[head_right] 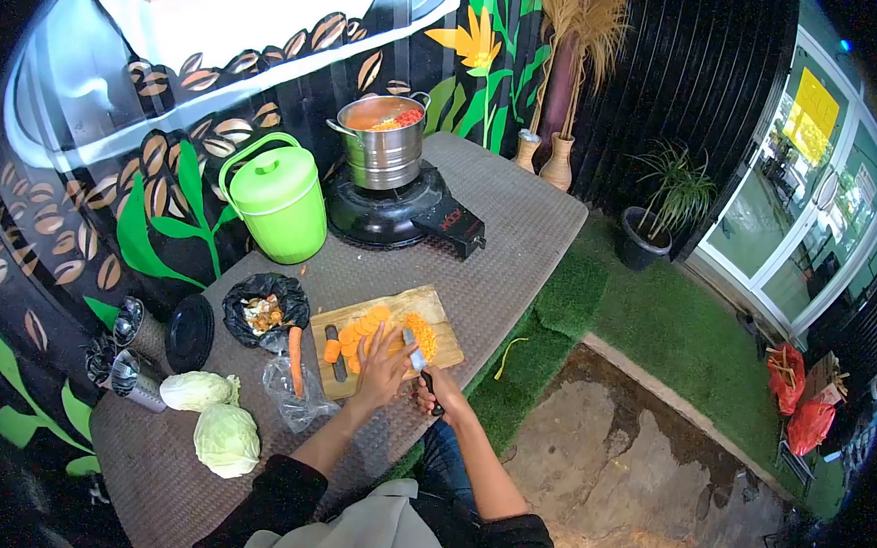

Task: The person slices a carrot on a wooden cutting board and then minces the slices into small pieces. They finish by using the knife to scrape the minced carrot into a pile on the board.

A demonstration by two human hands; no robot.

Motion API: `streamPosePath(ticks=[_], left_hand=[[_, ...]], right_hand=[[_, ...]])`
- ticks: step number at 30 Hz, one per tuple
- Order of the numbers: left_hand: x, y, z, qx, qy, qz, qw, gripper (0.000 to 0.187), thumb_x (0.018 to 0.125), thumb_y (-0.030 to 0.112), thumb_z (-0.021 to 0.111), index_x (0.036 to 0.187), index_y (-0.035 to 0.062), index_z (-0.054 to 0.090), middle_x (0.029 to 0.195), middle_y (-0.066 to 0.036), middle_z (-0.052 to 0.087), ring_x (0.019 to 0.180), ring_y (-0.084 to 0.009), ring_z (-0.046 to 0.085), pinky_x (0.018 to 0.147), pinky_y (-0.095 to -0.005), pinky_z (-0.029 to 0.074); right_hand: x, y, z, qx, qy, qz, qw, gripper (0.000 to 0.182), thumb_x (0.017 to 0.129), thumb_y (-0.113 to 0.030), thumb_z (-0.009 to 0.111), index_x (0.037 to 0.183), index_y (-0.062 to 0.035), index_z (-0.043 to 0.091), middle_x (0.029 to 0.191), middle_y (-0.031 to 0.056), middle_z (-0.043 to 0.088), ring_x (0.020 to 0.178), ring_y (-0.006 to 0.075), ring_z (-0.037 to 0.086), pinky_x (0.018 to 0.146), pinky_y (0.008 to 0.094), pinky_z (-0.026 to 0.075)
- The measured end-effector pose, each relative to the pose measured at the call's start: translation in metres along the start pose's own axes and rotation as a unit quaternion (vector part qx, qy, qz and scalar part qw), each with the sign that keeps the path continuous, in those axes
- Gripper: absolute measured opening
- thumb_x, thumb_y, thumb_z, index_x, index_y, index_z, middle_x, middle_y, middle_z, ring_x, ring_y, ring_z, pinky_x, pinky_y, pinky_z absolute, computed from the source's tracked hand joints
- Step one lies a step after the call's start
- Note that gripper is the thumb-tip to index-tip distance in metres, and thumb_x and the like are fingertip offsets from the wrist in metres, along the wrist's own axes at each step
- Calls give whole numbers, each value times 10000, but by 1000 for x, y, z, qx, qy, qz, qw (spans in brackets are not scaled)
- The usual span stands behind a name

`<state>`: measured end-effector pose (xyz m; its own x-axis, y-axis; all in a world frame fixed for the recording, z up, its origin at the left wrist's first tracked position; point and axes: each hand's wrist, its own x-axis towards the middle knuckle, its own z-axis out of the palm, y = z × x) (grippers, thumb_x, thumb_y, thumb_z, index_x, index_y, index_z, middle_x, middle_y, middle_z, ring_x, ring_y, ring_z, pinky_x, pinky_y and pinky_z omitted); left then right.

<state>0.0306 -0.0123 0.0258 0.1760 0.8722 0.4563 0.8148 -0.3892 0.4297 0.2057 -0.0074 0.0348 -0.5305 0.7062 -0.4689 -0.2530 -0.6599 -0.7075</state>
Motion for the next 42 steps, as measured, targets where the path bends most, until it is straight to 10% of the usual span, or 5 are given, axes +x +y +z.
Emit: streamPosePath(ticks=[10, 18, 26, 30, 42], left_hand=[[31, -22, 27, 25, -1, -97, 995, 362, 976, 341, 418, 1241, 199, 619, 1461, -94, 372, 1399, -307, 212, 1080, -555, 159], [32, -19, 24, -180, 53, -238, 953, 203, 694, 304, 788, 808, 138, 764, 740, -31, 695, 823, -215, 582, 844, -370, 382], [24, -21, 28, -145, 118, -144, 972, 205, 758, 255, 741, 935, 150, 744, 909, -60, 686, 940, -241, 543, 908, -403, 371], [18, 9, -1, -94, 87, 22, 992, 282, 903, 219, 565, 1162, 186, 671, 1306, -100, 523, 1203, -317, 393, 1034, -462, 264], [0, 10, 1, -53, 18, 44, 997, 380, 977, 387, 377, 1162, 238, 673, 1430, -100, 397, 1326, -351, 241, 1078, -536, 85]], right_hand=[[-20, -12, 7, -112, 78, -24, 990, 351, 964, -364, 366, 741, -96, 411, 457, -15, 348, 354, 119, 352, 370, 284, 318], [5, 9, -8, -404, 197, -106, 887, 488, 926, -338, 429, 674, 56, 569, 604, 206, 594, 526, 281, 628, 511, 415, 483], [-5, 9, 11, -663, 322, -220, 639, 267, 856, -282, 567, 934, -27, 556, 716, 233, 641, 653, 369, 647, 572, 474, 505], [-12, -1, 19, -686, 312, -207, 623, 299, 813, -275, 619, 987, -50, 527, 714, 208, 645, 651, 351, 652, 566, 458, 506], [-18, 1, 14, -673, 333, -330, 573, 251, 704, -187, 702, 857, -79, 536, 685, 141, 608, 617, 335, 622, 566, 428, 488]])
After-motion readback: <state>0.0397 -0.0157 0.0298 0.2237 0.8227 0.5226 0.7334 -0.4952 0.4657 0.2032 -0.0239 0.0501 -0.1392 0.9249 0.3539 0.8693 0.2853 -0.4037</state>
